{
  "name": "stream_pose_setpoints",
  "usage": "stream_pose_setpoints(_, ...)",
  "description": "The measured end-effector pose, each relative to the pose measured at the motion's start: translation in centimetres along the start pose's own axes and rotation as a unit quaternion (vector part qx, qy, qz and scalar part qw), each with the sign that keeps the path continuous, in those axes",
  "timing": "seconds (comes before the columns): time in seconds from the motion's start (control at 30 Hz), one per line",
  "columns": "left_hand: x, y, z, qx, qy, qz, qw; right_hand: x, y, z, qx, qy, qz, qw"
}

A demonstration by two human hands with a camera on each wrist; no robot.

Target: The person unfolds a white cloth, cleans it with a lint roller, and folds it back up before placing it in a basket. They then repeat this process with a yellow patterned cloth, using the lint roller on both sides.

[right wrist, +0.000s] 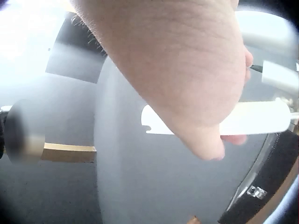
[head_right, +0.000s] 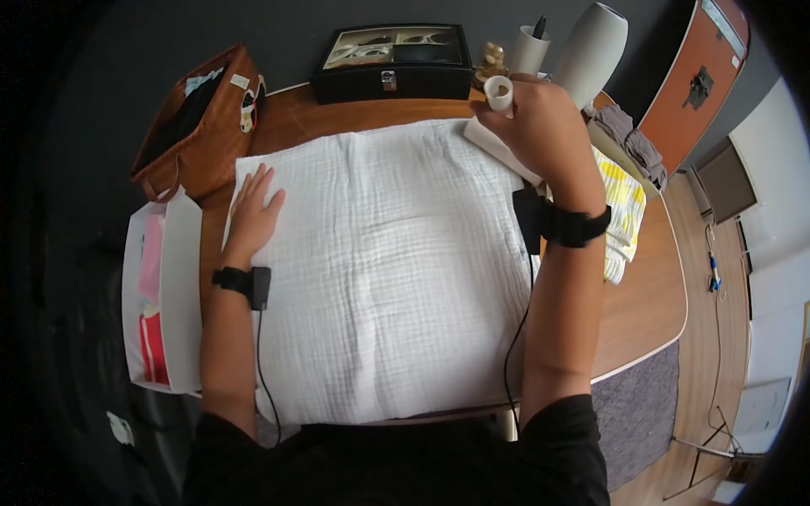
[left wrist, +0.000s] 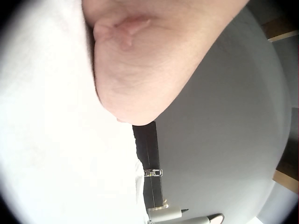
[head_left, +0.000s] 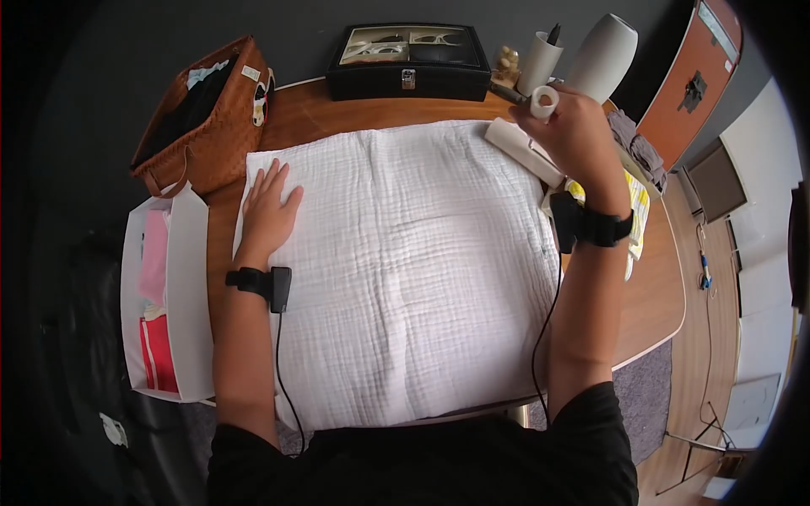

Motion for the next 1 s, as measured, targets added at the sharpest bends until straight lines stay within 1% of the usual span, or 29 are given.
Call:
stream_pose_setpoints(0.03, 0.1, 0.1, -0.2, 0.003, -0.002, 0.004, 1.000, -0.8, -0.1, -0.6, 0.001, 0.007, 0.004, 1.000)
stream_pose_setpoints(0.07, 0.3, 0.2, -0.5, 0.006, -0.004, 0.006, 1.000, -1.5, -0.3, -0.9, 0.050, 0.015, -0.027, 0.998)
stream_pose_setpoints(0.17, 0.2, 0.1, -0.2, 0.004, -0.006, 0.007, 1.000, -2.8, -2.0, -3.8, 0.004, 0.111, -0.140, 0.984)
stream_pose_setpoints(0.23, 0.2, 0.0, -0.2, 0.004, -0.007, 0.007, 1.000, -3.6, -3.0, -7.0, -0.115, 0.107, -0.188, 0.970)
stream_pose_setpoints(0.3, 0.3, 0.2, -0.4, 0.010, -0.010, 0.011, 1.000, -3.6, -4.2, -8.7, -0.161, 0.162, -0.251, 0.941)
stream_pose_setpoints(0.37, 0.4, 0.2, -0.6, 0.010, -0.014, 0.012, 1.000, -4.0, -5.0, -9.5, -0.167, 0.186, -0.277, 0.928)
stream_pose_setpoints(0.43, 0.4, 0.2, -0.6, 0.008, -0.014, 0.012, 1.000, -4.2, -5.3, -9.1, -0.125, 0.182, -0.315, 0.923)
stream_pose_setpoints(0.5, 0.4, 0.1, -0.5, 0.005, -0.012, 0.010, 1.000, -3.9, -5.2, -8.7, -0.103, 0.182, -0.321, 0.924)
stream_pose_setpoints(0.57, 0.4, 0.1, -0.5, 0.004, -0.010, 0.008, 1.000, -3.3, -4.6, -8.0, -0.101, 0.186, -0.294, 0.932)
stream_pose_setpoints(0.6, 0.4, 0.1, -0.5, 0.005, -0.009, 0.007, 1.000, -3.2, -4.2, -7.4, -0.041, 0.146, -0.314, 0.937)
stream_pose_setpoints(0.7, 0.3, 0.1, -0.3, -0.002, -0.007, 0.002, 1.000, -2.1, -3.3, -5.4, -0.023, 0.192, -0.215, 0.957)
stream_pose_setpoints(0.73, 0.1, -0.1, -0.1, -0.002, -0.004, 0.003, 1.000, -1.9, -2.7, -5.3, -0.002, 0.162, -0.212, 0.964)
stream_pose_setpoints(0.8, -0.3, -0.3, 0.4, -0.001, 0.002, 0.007, 1.000, -0.8, -1.9, -4.1, -0.026, 0.125, -0.179, 0.975)
stream_pose_setpoints(0.83, -0.1, -0.2, 0.3, 0.001, -0.002, 0.005, 1.000, 0.1, -1.6, -3.3, -0.038, 0.105, -0.162, 0.980)
stream_pose_setpoints(0.87, 0.3, 0.0, -0.3, 0.003, -0.006, 0.003, 1.000, 1.2, -1.3, -2.2, -0.031, 0.056, -0.163, 0.984)
stream_pose_setpoints(0.93, 0.6, 0.3, -0.9, 0.010, -0.011, -0.002, 1.000, 2.9, -1.5, -0.4, -0.053, 0.027, -0.133, 0.989)
stream_pose_setpoints(0.97, 0.7, 0.4, -1.1, 0.013, -0.013, -0.003, 1.000, 3.2, -1.5, 0.2, -0.066, 0.012, -0.119, 0.991)
stream_pose_setpoints(1.0, 0.8, 0.5, -1.2, 0.014, -0.015, -0.004, 1.000, 2.6, -1.5, -0.5, -0.052, 0.001, -0.130, 0.990)
Point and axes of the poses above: each hand's wrist, its own y-axis towards the middle knuckle, its own x-axis out of the palm, z = x × y, the point moved 7 cm from there along y, towards the middle knuckle, and after that the axes turned 2 degrees about -y, right-handed, at the moved point
